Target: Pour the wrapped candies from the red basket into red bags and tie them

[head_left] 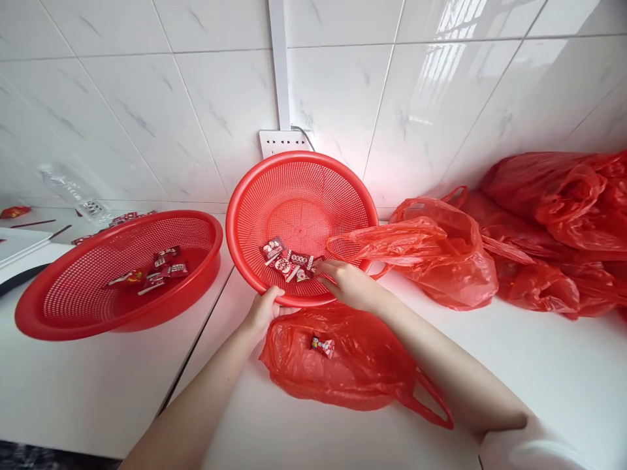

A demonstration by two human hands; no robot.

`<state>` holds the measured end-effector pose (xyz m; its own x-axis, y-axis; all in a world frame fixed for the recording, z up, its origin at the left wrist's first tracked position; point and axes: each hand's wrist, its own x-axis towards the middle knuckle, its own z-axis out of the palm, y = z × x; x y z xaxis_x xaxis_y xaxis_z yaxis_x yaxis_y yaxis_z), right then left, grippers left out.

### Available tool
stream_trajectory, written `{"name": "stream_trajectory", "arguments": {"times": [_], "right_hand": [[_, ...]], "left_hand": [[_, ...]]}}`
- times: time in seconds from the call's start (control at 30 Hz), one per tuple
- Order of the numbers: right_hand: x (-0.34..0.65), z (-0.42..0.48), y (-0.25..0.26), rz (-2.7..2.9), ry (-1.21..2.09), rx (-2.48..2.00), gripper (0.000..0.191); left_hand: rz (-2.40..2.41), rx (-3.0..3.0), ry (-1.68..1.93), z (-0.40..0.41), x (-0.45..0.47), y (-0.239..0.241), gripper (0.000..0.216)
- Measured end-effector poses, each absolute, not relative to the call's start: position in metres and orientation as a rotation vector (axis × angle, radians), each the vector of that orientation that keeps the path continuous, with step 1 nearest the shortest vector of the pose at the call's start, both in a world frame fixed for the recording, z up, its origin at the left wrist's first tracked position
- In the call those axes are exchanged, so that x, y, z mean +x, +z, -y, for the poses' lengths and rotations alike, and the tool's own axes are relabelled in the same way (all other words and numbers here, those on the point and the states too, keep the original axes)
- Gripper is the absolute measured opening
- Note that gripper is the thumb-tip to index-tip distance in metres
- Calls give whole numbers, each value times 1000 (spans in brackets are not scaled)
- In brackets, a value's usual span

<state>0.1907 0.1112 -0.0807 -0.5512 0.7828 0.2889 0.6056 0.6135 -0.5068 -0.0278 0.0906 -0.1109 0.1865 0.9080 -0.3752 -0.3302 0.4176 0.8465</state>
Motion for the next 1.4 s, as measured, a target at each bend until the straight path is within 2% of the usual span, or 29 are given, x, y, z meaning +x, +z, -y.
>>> {"name": "stream_trajectory", "arguments": {"times": [0.03,0.13,0.2,0.3,0.37,0.43,0.5,0.6,0.7,0.9,0.97,1.03,1.13,1.2,1.23,1.33,1.4], "right_hand": [[191,-117,-90,2347,484,-1157,39],[193,-127,-111,2412,612,-1316,80],[194,-128,-116,2488,732,-1321,92],[194,-126,-111,2541,796,-1090,84],[195,-125,-103,2494,869,-862,67],[195,-125,-97,2289,1070,-756,47],[197,-127,-93,1981,1345,-790,37],[202,-129,-86,1648,1640,-880,43],[208,-125,-75,1590,1715,-914,45],[213,-100,-52,2074,1922,-685,37],[212,-93,-49,2361,1863,-646,29],[210,-89,-49,2553,1516,-741,20],[203,-93,-55,2465,903,-960,21],[195,-99,-66,2326,722,-1000,26],[191,-103,-73,2283,685,-986,33],[180,-111,-97,2324,696,-921,70],[177,-114,-108,2400,761,-890,85]], "left_hand": [[-1022,697,980,-90,-27,-112,15],[-1022,694,987,-87,-23,-115,14],[-1054,673,1008,-84,-20,-115,16],[-1068,618,1009,-82,-18,-110,22],[-1025,599,974,-83,-20,-106,26],[-992,597,951,-85,-25,-103,27],[-981,612,977,-89,-29,-102,24],[-967,648,1044,-94,-33,-103,21],[-970,660,1032,-94,-32,-103,22],[-1040,681,965,-87,-28,-100,24],[-1029,702,962,-86,-28,-100,23],[-1025,703,930,-86,-29,-101,21],[-1070,710,962,-85,-28,-104,15],[-1093,733,995,-84,-25,-107,13],[-1096,744,1001,-83,-24,-109,14],[-1107,739,983,-79,-18,-118,13],[-1121,709,960,-77,-16,-123,8]]}}
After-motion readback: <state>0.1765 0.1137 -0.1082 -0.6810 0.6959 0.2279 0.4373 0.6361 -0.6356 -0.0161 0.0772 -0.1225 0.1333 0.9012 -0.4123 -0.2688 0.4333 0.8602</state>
